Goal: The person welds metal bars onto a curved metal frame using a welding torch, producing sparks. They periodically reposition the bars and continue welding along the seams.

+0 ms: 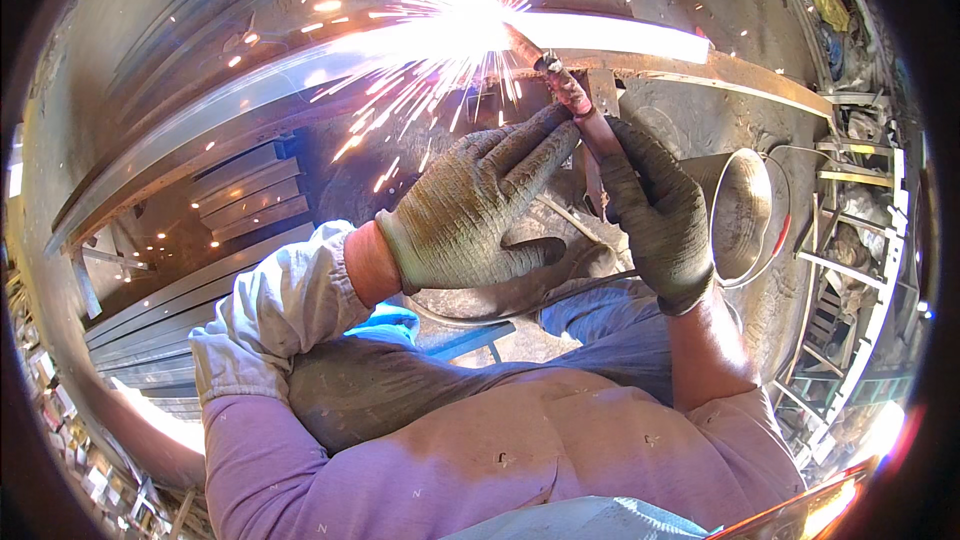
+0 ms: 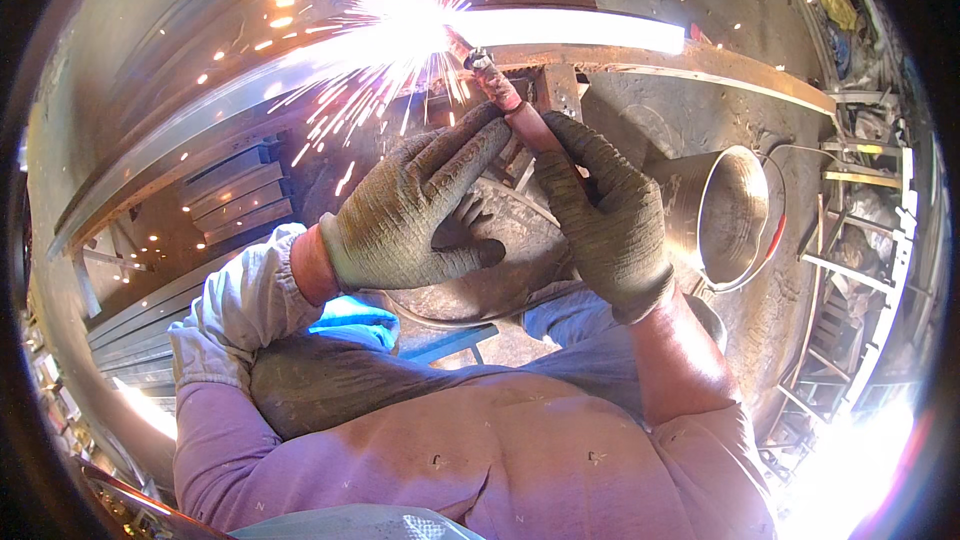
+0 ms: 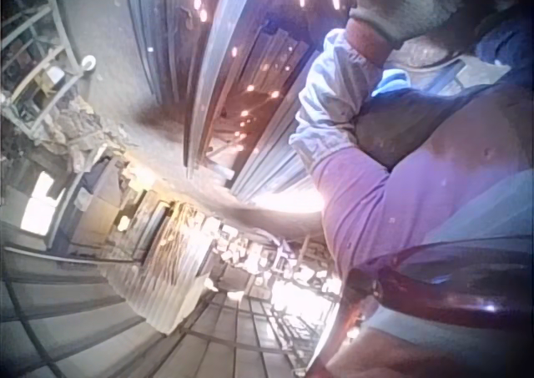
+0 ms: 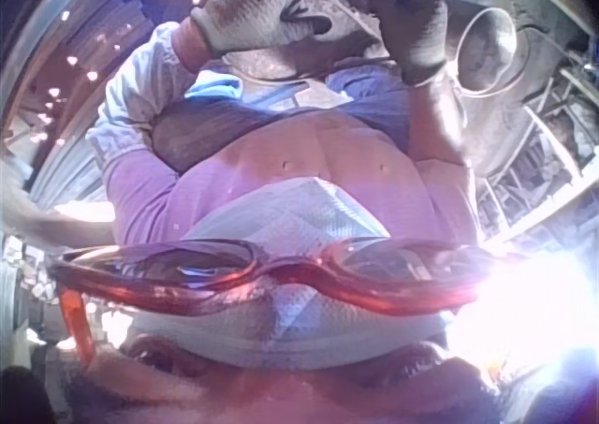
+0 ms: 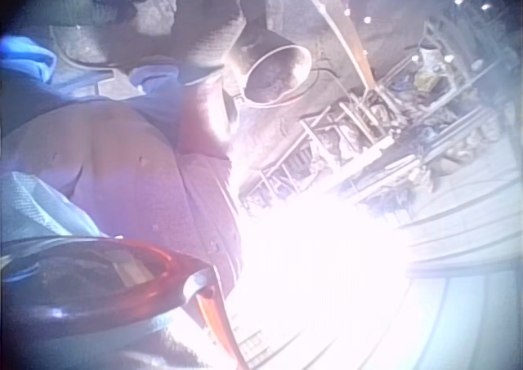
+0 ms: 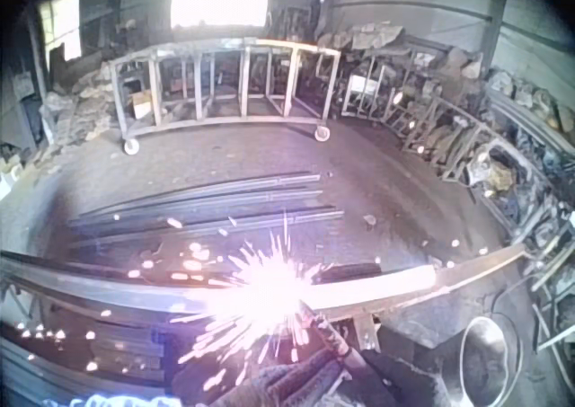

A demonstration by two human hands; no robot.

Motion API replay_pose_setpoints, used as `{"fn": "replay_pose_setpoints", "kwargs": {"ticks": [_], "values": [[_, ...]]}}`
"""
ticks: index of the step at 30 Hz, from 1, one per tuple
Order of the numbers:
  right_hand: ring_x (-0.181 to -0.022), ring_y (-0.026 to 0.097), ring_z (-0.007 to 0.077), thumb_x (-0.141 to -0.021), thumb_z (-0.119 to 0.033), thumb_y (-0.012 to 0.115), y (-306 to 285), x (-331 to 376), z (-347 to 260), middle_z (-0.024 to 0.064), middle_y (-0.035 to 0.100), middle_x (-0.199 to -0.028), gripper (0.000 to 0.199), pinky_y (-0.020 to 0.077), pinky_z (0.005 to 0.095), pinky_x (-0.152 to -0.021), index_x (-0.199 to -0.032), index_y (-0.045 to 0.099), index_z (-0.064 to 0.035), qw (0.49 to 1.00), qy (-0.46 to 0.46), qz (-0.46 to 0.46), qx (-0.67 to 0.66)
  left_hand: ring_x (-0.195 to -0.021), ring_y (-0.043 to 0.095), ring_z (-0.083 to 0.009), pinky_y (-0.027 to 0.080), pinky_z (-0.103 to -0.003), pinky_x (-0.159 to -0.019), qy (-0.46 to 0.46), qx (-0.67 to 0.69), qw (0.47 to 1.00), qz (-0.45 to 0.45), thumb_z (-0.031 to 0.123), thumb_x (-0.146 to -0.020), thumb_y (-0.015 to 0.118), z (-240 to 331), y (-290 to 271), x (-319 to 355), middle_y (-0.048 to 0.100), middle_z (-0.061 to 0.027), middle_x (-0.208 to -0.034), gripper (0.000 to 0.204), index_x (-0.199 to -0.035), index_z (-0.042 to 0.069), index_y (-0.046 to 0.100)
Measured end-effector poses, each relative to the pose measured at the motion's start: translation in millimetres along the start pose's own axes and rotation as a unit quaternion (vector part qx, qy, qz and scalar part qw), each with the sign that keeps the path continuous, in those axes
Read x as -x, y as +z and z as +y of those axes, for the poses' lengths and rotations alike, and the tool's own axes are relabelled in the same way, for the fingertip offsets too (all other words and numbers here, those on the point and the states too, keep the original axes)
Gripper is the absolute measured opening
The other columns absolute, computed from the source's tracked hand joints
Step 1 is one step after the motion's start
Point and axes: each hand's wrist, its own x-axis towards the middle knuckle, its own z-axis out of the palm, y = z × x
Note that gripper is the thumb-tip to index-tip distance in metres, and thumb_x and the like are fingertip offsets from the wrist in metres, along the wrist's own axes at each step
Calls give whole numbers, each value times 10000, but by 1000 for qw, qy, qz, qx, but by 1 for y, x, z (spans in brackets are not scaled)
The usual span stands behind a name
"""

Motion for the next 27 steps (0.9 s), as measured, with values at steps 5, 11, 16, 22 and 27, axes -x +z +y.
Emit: {"fn": "replay_pose_setpoints", "kwargs": {"ticks": [5, 11, 16, 22, 27], "values": [[-1079, 714, 77, -1188, -252, 757, -2, 0, -6, 74, 841, -1231, 429, 611, 281, -924, -1559, 736, -37, 999, 26, -18, 20, -1593, 532, -439, 441, -562, -1311, -36, -10, 999, -19, 570, -966, 859, 6, -4, 0, 455, -269, -1801, 1098, -1764, -37, 412], [-1040, 710, 76, -1188, -271, 760, -3, 2, -9, 62, 837, -1194, 435, 609, 282, -899, -1558, 740, -43, 998, 65, -22, 4, -1562, 550, -470, 441, -560, -1314, -23, 2, 1000, -21, 552, -982, 846, 6, -6, -1, 470, -295, -1774, 1077, -1760, -49, 408], [-1047, 706, 70, -1188, -270, 761, -2, 2, -2, 58, 825, -1208, 438, 608, 274, -911, -1559, 739, -39, 998, 65, -17, -11, -1587, 531, -475, 441, -560, -1309, -30, 30, 999, -17, 531, -988, 853, 5, -5, 0, 457, -293, -1787, 1074, -1777, -34, 395], [-1087, 707, 79, -1190, -269, 757, 0, 2, -2, 59, 820, -1236, 439, 608, 278, -946, -1562, 736, -36, 999, 50, -13, -12, -1594, 529, -463, 438, -548, -1312, -20, 29, 999, -20, 523, -979, 860, 5, -8, -1, 433, -289, -1810, 1078, -1772, -45, 400], [-1102, 708, 87, -1197, -268, 747, -2, 4, -13, 55, 820, -1249, 433, 611, 294, -962, -1564, 736, -39, 998, 53, -23, 7, -1531, 581, -496, 485, -559, -1269, -15, 10, 1000, -15, 433, -885, 957, 5, -2, 1, 361, -266, -1863, 1206, -1839, 55, 324]]}}
